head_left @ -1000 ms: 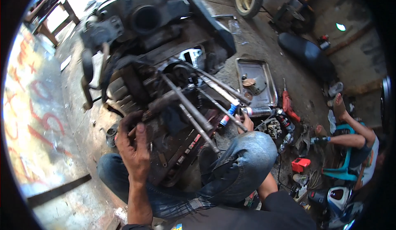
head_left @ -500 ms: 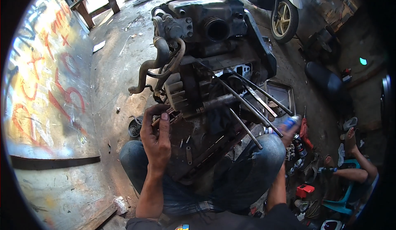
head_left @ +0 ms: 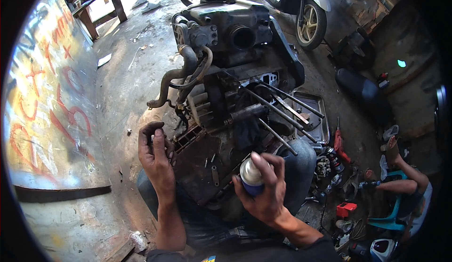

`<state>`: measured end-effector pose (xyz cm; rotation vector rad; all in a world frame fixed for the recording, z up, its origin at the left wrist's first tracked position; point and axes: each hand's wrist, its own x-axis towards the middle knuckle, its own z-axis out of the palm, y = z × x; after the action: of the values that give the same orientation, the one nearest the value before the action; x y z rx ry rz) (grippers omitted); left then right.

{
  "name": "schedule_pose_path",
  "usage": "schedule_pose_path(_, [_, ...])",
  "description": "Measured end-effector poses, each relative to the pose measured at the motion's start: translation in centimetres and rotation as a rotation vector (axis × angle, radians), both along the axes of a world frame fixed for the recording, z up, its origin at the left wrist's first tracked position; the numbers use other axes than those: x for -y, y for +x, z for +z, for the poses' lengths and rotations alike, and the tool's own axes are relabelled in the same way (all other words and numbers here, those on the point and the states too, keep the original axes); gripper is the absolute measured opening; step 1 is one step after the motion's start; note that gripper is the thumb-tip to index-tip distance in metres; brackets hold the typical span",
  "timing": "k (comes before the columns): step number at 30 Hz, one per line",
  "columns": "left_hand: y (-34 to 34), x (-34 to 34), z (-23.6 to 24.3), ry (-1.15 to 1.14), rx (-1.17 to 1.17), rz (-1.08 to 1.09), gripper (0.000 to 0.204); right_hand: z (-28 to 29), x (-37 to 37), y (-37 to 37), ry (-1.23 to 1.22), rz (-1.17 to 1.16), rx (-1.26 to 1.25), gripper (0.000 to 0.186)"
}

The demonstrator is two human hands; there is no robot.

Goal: The recorder is disassembling components of a motorcycle engine, cleaning the cylinder, and inspecting parts.

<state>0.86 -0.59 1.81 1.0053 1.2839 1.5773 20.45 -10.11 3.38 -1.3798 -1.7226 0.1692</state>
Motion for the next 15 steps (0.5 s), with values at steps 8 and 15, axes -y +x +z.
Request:
schedule_pose_path(8, [-0.6,-0.3,-0.2,-0.107,0.091,-0.046,0.019,-1.0,-3.4,-1.1,-0.101,0.010,-0.044,0.071])
schedule_pose_path(15, [-0.5,-0.2,0.0,-0.150,0.089,-0.079,0.018,-0.8,-4.5,-0.8,-0.153,0.002,-0.047,0.068])
